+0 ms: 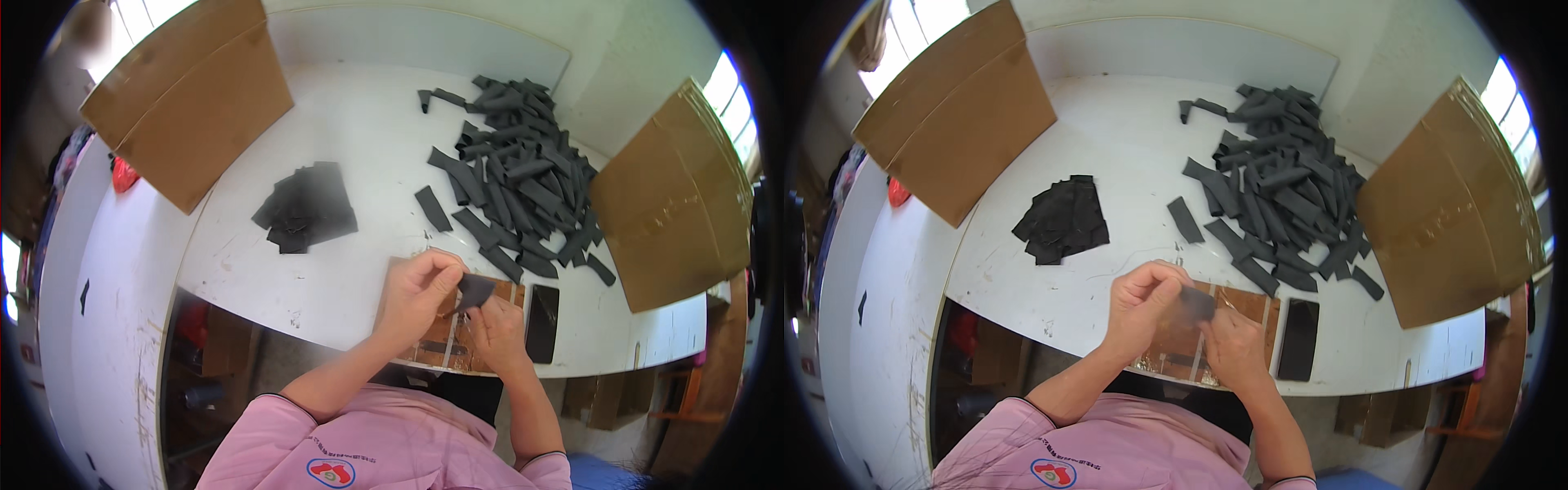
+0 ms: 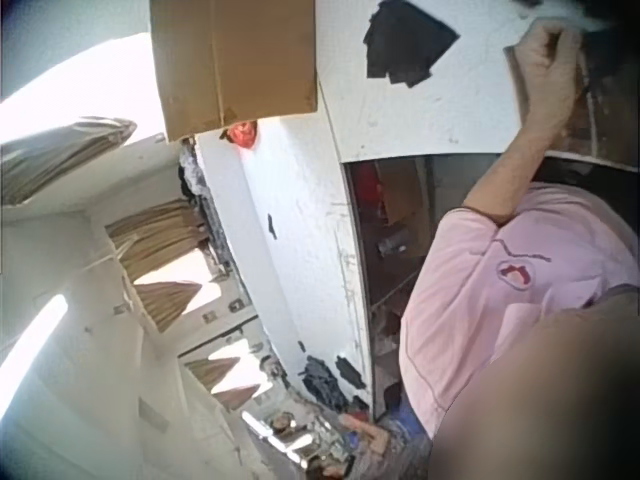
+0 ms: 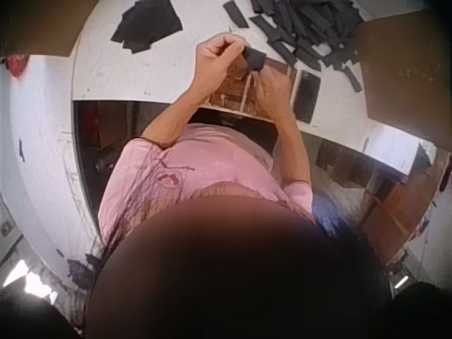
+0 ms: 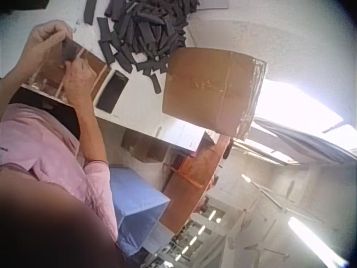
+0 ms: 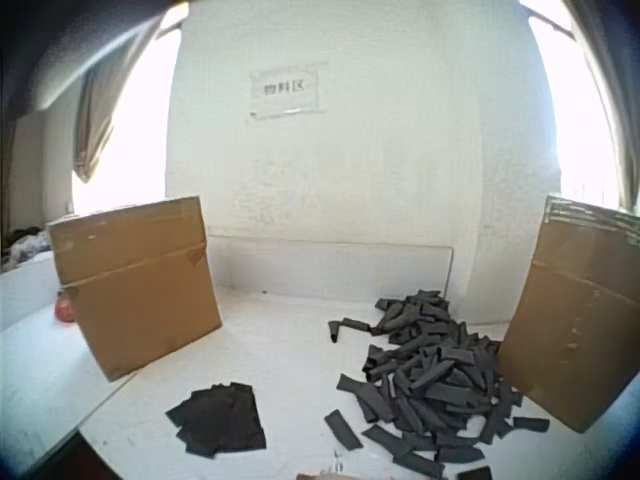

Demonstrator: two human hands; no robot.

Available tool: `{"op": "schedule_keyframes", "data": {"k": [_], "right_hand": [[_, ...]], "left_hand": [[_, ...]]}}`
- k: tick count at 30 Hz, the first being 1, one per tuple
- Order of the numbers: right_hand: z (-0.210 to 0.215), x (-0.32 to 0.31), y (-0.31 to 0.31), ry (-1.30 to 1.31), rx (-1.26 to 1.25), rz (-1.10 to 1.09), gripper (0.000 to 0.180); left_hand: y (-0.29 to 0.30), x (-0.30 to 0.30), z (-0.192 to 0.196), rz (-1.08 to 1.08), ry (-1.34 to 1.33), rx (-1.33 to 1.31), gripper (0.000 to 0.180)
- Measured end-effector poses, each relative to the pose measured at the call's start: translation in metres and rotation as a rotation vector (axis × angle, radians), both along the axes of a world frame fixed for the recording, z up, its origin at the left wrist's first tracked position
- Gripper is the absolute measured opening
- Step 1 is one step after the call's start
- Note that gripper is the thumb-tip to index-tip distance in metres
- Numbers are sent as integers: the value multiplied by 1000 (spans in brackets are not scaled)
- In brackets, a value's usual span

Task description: Manually inspecting and trimming small foam or rubber components on a production line workbench.

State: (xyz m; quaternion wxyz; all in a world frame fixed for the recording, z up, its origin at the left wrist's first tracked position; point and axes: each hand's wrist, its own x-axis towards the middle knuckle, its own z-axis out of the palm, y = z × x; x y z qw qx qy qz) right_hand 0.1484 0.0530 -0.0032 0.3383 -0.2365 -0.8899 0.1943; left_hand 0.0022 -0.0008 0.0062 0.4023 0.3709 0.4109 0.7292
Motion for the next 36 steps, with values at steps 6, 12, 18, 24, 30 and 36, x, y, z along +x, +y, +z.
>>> {"op": "schedule_keyframes", "data": {"k": [6, 12, 18, 24, 30, 36], "right_hand": [[72, -7, 62, 659, -814, -95, 28], [3, 13, 9, 519, -878, -249, 30], [-28, 19, -38, 347, -1014, -245, 28], [-30, 9, -58, 173, -1028, -153, 21], [-20, -18, -63, 169, -687, -49, 12], [11, -17, -65, 252, -167, -137, 25]], "left_hand": [[24, -55, -72, 646, 873, -258, 22], [54, -148, -114, 903, 1446, -728, 20], [50, -177, -123, 728, 1696, -721, 7], [14, -150, -80, 434, 466, -611, 9], [-33, -82, -51, -44, -217, -531, 11], [-67, -42, -23, -408, -179, -448, 9]]}}
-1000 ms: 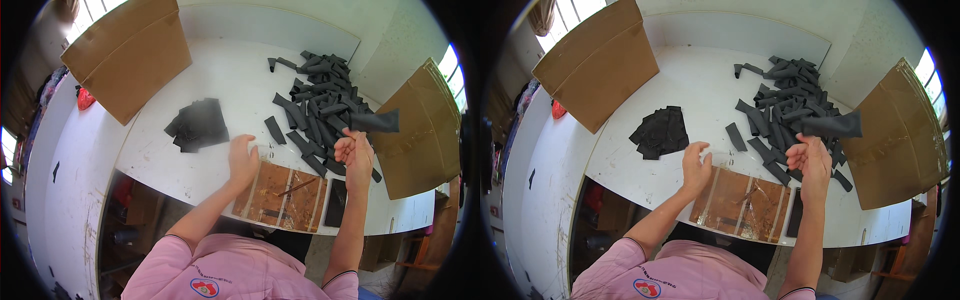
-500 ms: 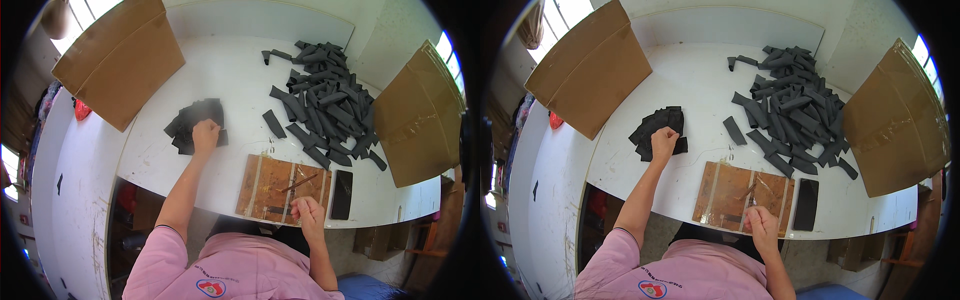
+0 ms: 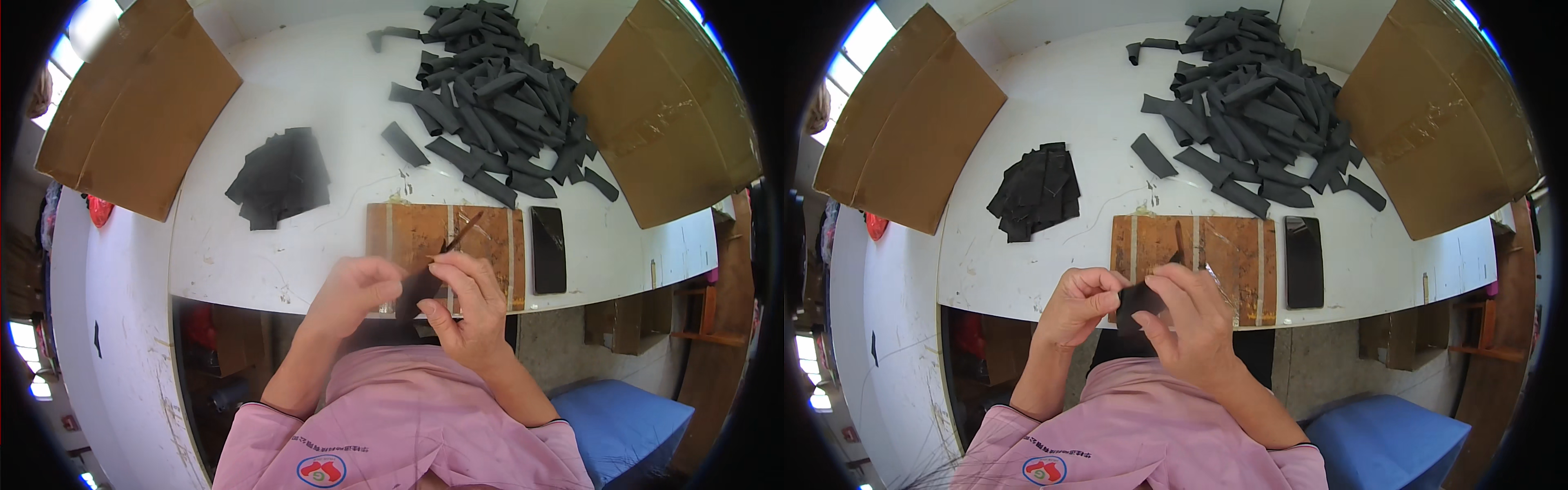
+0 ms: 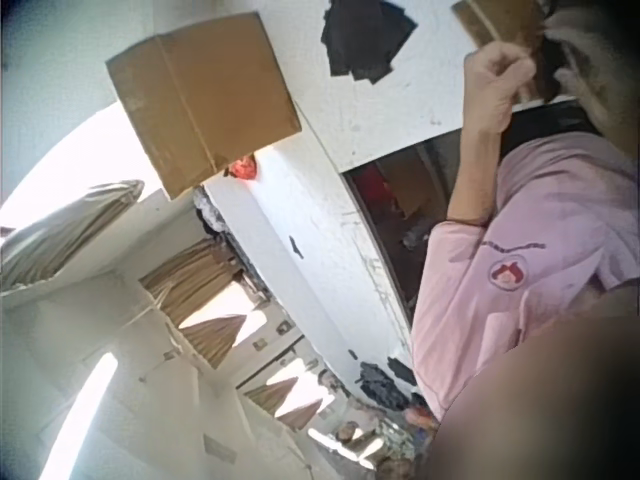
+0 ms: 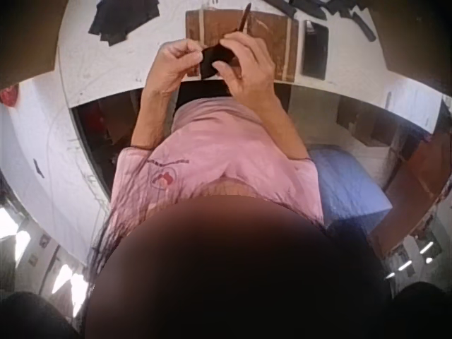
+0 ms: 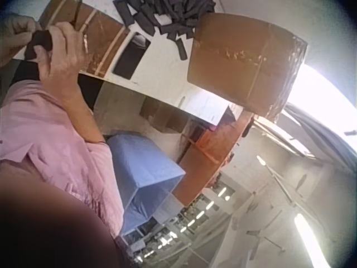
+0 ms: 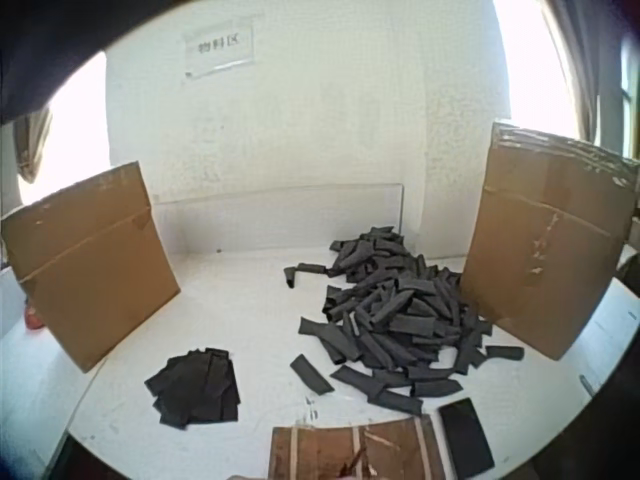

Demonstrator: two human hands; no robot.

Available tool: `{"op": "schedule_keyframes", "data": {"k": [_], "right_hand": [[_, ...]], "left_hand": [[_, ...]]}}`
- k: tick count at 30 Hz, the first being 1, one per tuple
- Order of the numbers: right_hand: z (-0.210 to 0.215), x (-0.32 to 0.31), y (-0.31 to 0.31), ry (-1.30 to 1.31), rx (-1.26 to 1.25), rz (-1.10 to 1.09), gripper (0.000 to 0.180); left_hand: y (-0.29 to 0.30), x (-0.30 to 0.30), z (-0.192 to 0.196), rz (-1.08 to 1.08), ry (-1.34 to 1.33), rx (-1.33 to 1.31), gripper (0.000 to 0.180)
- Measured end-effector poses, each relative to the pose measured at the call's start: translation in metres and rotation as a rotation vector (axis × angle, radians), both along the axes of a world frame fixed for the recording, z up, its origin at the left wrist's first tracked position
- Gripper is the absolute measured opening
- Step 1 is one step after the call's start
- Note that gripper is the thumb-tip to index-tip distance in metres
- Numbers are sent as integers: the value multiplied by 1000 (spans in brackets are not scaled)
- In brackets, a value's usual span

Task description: Manually inspecting and trimming small foam or rubber components on a production line workbench.

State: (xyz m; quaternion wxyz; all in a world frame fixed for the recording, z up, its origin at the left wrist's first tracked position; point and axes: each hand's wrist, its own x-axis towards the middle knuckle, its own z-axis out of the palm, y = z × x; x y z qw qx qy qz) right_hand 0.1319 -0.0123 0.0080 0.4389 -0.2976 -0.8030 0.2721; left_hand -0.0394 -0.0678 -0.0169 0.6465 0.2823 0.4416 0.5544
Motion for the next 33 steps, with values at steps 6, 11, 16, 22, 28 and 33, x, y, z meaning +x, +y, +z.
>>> {"op": "schedule_keyframes", "data": {"k": [6, 11, 16, 22, 28, 33], "right_hand": [[-6, 30, 6, -59, -540, 384, 31], [-13, 38, -5, 136, -894, 296, 8], [-16, 43, -4, 85, -911, 267, 7], [-18, 44, 0, 10, -865, 312, 8], [-20, 44, 3, -31, -842, 364, 10], [-27, 46, 5, -59, -821, 436, 14]], "left_hand": [[-1, 15, 20, -257, 135, 144, 10], [-3, 24, 16, -133, 167, 32, 14], [-2, 24, 17, -153, 142, 14, 18], [1, 21, 24, -299, 160, -19, 14], [6, 16, 23, -405, 265, -35, 12], [10, 13, 19, -479, 172, -111, 11]]}}
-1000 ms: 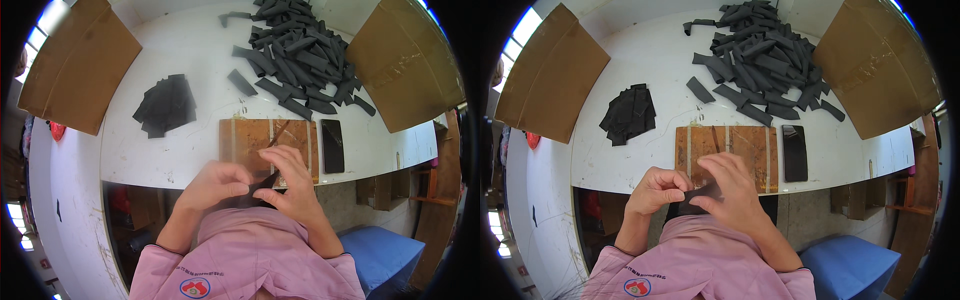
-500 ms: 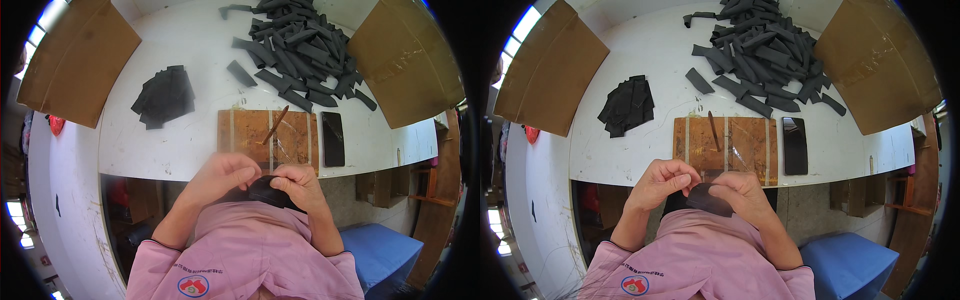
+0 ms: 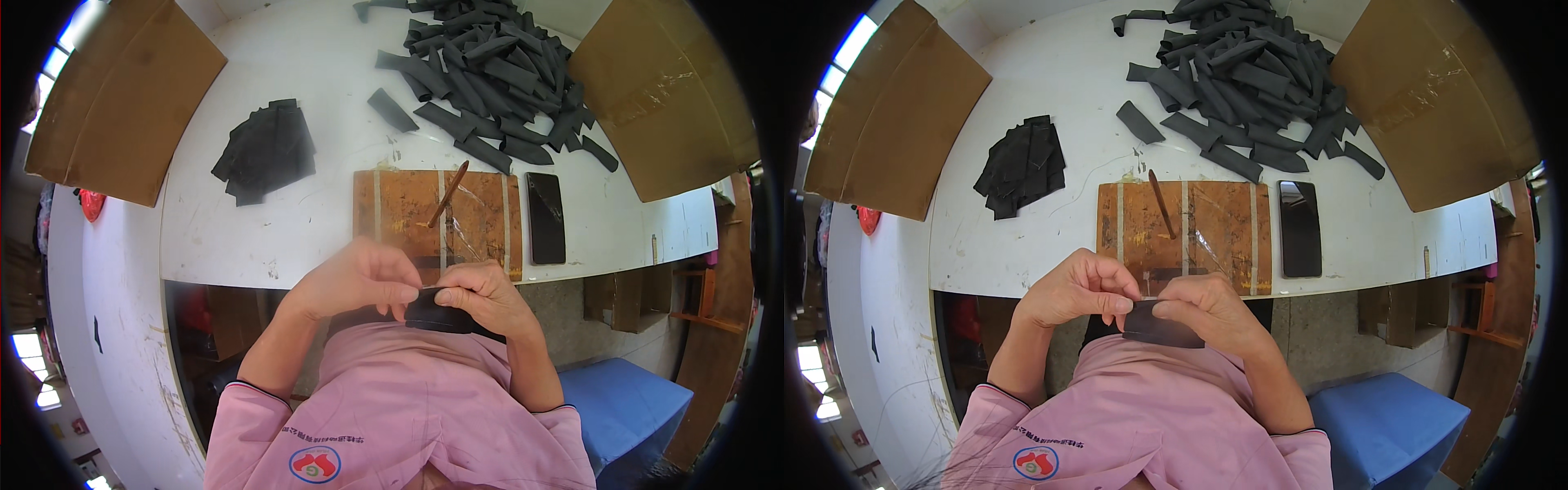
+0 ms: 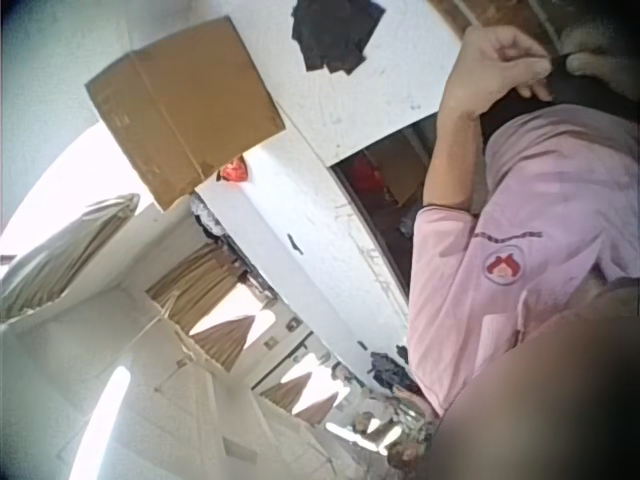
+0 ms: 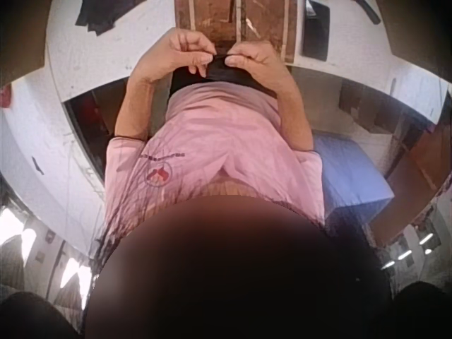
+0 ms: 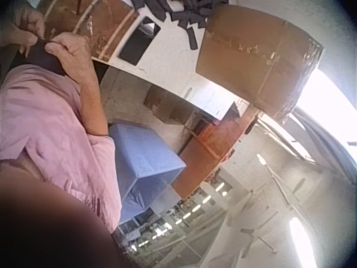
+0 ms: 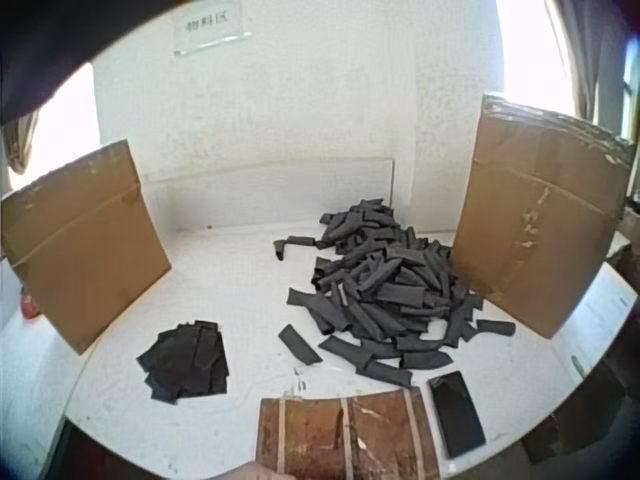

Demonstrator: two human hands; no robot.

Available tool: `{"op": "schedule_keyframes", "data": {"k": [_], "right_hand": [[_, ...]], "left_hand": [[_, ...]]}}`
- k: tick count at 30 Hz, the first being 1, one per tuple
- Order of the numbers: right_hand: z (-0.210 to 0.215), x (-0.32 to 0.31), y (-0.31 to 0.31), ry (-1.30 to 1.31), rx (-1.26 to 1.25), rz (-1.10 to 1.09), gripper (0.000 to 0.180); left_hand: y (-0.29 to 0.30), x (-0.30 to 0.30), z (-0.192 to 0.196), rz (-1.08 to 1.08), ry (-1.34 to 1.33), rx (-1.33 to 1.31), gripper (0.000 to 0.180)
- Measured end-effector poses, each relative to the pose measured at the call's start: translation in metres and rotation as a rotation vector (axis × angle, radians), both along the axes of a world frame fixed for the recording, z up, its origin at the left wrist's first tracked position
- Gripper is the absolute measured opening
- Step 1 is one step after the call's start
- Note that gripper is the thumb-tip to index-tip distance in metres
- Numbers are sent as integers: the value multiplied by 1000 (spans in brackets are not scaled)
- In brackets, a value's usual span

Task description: Manually inspecting and trimming small foam or rubber components on a production line workbench.

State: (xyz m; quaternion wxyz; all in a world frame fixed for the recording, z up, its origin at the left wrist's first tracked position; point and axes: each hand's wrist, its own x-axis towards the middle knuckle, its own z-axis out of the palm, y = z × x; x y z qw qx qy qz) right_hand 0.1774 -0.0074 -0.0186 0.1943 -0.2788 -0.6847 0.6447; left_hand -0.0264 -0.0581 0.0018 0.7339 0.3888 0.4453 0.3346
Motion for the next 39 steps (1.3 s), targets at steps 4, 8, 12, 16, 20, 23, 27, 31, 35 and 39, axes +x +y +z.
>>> {"op": "schedule_keyframes", "data": {"k": [4, 8, 12, 16, 20, 23, 27, 31, 35, 39], "right_hand": [[-1, 1, 1, 4, 10, 48, 16], [-2, 1, 1, 2, 32, 71, 18], [-2, 0, 1, -10, 30, 68, 20], [-4, -1, 3, -75, 92, 112, 24], [-3, -3, 5, -89, 104, 138, 24], [-7, -8, -1, -102, 344, -62, 19], [-1, -19, -9, -264, 995, -563, 20], [3, -26, -29, 57, 408, -420, 20], [-9, -30, -23, 74, 326, -516, 8], [-25, -38, -20, -32, 831, -492, 10]], "left_hand": [[-2, 1, -3, 11, -53, -54, 10], [-4, 2, -7, -1, -4, -24, 10], [-7, 2, -5, -4, 16, -15, 10], [-12, 4, -4, -1, 101, 62, 10], [-14, 9, -6, 20, 291, 148, 7], [-18, 16, -16, 229, 254, 121, 4], [-21, 26, -14, 466, 199, 120, 3], [-22, 46, -20, 566, 331, 279, 6], [-22, 61, -26, 598, 728, 595, 9], [-19, 63, -49, 781, 1044, 868, 6]]}}
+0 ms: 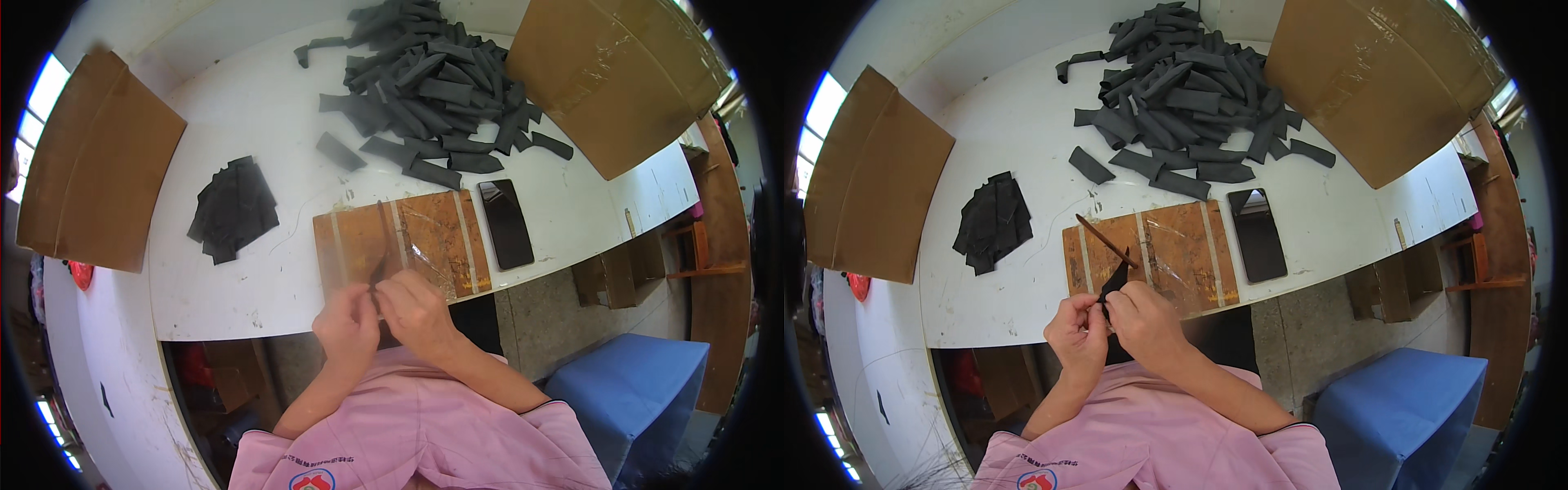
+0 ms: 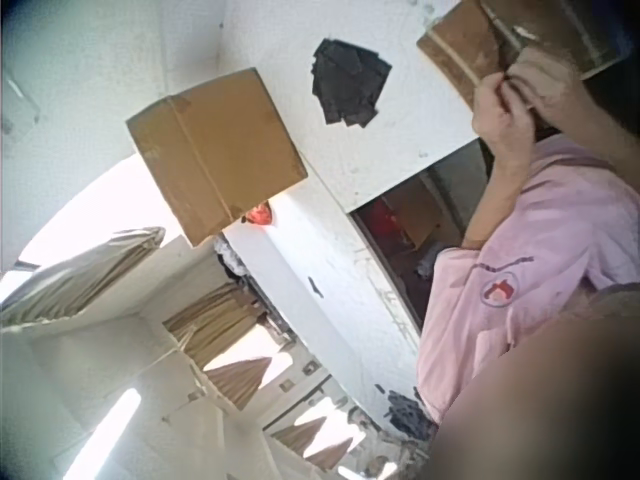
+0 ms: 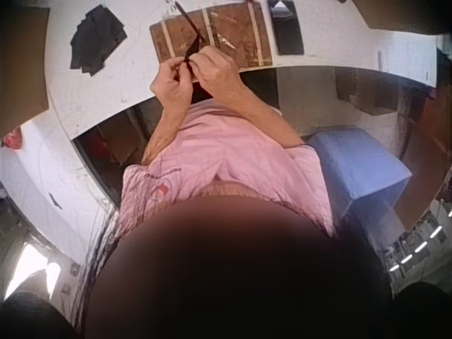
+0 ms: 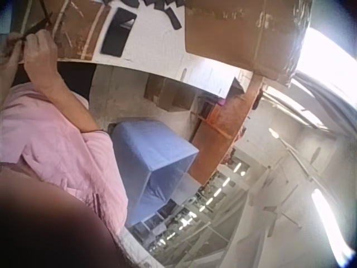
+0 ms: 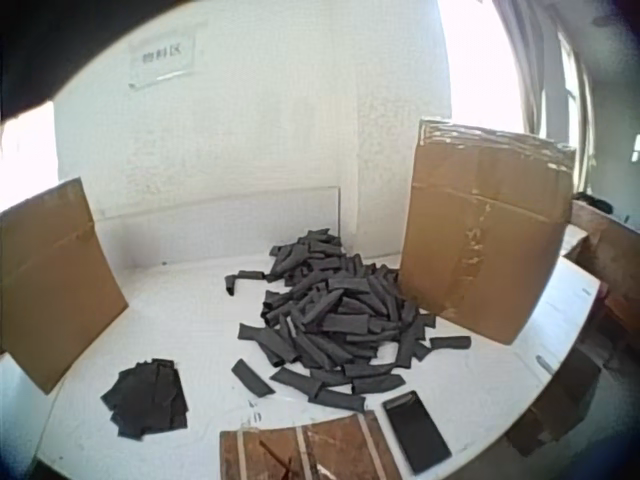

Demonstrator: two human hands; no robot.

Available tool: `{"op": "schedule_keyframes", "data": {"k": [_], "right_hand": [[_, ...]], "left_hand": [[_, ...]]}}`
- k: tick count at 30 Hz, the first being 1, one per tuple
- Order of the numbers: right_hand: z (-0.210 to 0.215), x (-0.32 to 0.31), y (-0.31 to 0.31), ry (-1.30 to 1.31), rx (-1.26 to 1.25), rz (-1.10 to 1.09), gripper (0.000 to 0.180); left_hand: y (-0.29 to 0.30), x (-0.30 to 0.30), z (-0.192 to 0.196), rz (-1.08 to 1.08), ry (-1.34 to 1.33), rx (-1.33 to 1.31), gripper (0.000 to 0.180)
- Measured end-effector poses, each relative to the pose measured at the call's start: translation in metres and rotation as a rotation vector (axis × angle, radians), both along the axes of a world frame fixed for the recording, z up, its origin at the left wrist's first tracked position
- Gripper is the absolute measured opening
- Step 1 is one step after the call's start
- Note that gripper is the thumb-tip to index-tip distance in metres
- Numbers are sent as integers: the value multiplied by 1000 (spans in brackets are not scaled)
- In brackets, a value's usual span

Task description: Manually inspecting and trimming small foam or rubber components on a production line workbench.

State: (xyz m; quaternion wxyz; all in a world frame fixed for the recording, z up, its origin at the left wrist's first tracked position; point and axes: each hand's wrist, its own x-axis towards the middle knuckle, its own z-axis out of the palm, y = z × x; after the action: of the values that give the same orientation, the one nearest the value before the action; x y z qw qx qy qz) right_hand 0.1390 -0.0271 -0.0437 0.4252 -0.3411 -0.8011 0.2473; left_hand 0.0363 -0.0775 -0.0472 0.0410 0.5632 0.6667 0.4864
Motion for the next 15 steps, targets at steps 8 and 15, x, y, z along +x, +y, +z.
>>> {"op": "schedule_keyframes", "data": {"k": [8, 15], "right_hand": [[-3, 7, 6, 164, -313, -3, 11], [-11, 7, 4, 898, -1516, 319, 5]], "left_hand": [[11, -24, 19, -357, -1514, -290, 17], [15, -19, -6, -144, -875, -212, 21]]}}
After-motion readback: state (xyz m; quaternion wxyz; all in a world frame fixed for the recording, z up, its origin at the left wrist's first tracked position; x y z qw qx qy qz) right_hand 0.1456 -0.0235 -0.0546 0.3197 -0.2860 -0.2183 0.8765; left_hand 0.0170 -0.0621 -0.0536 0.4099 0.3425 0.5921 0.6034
